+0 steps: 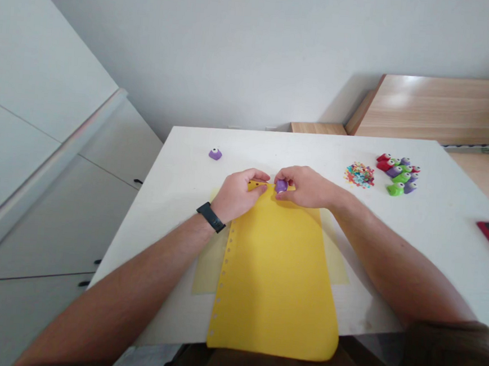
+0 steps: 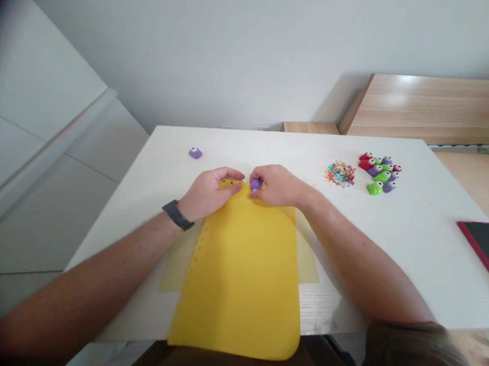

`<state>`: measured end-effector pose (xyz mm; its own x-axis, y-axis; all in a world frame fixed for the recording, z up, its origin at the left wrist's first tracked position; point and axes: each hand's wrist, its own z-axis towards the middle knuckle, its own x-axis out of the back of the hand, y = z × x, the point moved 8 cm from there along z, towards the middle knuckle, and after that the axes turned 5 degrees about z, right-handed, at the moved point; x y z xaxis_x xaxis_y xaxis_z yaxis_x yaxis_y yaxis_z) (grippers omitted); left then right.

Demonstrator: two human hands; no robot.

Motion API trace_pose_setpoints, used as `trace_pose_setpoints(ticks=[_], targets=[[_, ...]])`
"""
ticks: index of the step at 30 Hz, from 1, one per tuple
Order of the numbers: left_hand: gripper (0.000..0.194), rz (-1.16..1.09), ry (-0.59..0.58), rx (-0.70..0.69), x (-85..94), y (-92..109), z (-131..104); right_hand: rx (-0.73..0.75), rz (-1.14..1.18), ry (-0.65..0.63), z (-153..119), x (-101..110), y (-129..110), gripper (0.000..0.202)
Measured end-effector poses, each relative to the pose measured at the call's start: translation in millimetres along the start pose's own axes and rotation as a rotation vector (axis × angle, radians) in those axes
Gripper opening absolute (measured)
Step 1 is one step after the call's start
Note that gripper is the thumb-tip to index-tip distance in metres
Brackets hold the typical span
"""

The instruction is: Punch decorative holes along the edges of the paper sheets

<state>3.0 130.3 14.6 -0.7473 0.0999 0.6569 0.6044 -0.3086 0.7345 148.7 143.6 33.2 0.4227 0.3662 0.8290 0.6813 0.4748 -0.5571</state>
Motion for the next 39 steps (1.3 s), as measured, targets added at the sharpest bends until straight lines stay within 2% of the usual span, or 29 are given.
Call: trace_pose_setpoints(ticks=[32, 36, 39], targets=[[0.022, -0.005, -0.021, -0.005, 1.1, 5.9, 0.1, 0.022, -0.014, 0.019, 1.7, -3.9, 0.4, 0.018], [0.029, -0.012, -0.004, -0.028, 2.4, 6.2, -0.7, 0.025, -0.012, 0.024, 1.0, -3.4, -1.0, 0.017], [0.034, 0.032, 0.008, -0.082, 3.8, 14.0, -0.5, 0.029, -0.017, 0.026, 0.5, -2.6, -3.6, 0.016]])
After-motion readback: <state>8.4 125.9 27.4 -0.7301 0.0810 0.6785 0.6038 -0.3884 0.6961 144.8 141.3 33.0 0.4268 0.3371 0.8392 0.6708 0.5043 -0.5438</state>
